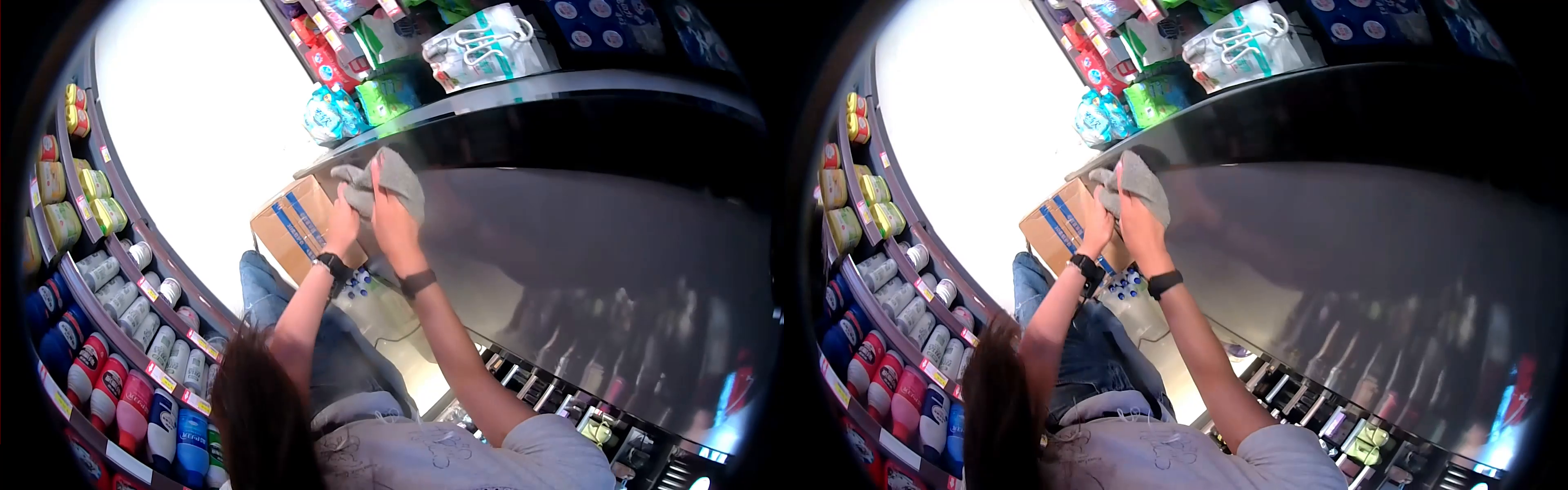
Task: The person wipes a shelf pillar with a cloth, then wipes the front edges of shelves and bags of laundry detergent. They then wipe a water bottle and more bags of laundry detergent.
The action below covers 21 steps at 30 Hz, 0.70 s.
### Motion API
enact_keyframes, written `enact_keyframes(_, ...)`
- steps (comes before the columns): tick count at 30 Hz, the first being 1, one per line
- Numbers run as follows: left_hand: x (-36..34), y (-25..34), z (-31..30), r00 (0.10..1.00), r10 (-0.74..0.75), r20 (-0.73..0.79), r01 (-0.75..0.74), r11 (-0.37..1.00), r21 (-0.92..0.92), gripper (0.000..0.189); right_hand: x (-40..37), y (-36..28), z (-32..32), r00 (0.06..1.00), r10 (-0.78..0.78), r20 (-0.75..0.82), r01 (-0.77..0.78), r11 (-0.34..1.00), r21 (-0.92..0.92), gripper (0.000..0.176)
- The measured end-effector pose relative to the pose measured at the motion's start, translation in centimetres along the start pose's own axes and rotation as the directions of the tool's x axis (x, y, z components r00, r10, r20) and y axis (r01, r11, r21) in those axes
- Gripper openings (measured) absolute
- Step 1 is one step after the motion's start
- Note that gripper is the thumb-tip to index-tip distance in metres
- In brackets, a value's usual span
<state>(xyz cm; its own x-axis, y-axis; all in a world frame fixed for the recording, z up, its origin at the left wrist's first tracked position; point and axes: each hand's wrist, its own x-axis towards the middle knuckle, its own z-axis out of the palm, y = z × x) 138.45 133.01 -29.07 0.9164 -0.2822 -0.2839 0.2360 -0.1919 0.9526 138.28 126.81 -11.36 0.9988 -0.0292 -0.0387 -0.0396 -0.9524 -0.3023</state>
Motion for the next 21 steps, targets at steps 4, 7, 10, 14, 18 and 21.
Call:
enact_keyframes(4,-4.1,4.4,1.2,0.993,0.096,-0.064,-0.1,0.993,-0.056,0.055,-4.7,0.2,-3.7,0.997,0.068,-0.048,-0.069,0.997,-0.036,0.064)
enact_keyframes(7,-8.0,10.7,1.2,0.978,0.169,-0.122,-0.17,0.985,0.007,0.058,-9.7,0.7,-7.4,0.98,0.143,-0.141,-0.159,0.981,-0.115,0.068)
enact_keyframes(10,-10.9,17.4,0.7,0.895,0.43,-0.121,-0.387,0.881,0.271,0.06,-14.6,0.0,-13.0,0.913,0.241,-0.33,-0.279,0.958,-0.072,0.067)
enact_keyframes(14,-13.1,27.5,0.6,0.665,0.734,-0.139,-0.703,0.678,0.214,0.058,-19.5,-0.1,-21.0,0.72,0.039,-0.693,-0.34,0.89,-0.303,0.067)
enact_keyframes(18,-15.0,36.8,0.5,0.375,0.923,-0.086,-0.881,0.384,0.276,0.041,-23.5,-0.1,-27.9,0.512,-0.047,-0.858,-0.472,0.819,-0.327,0.069)
enact_keyframes(21,-16.5,43.4,1.5,0.161,0.985,-0.057,-0.913,0.17,0.37,0.046,-26.1,0.0,-32.6,0.426,0.005,-0.905,-0.483,0.847,-0.223,0.068)
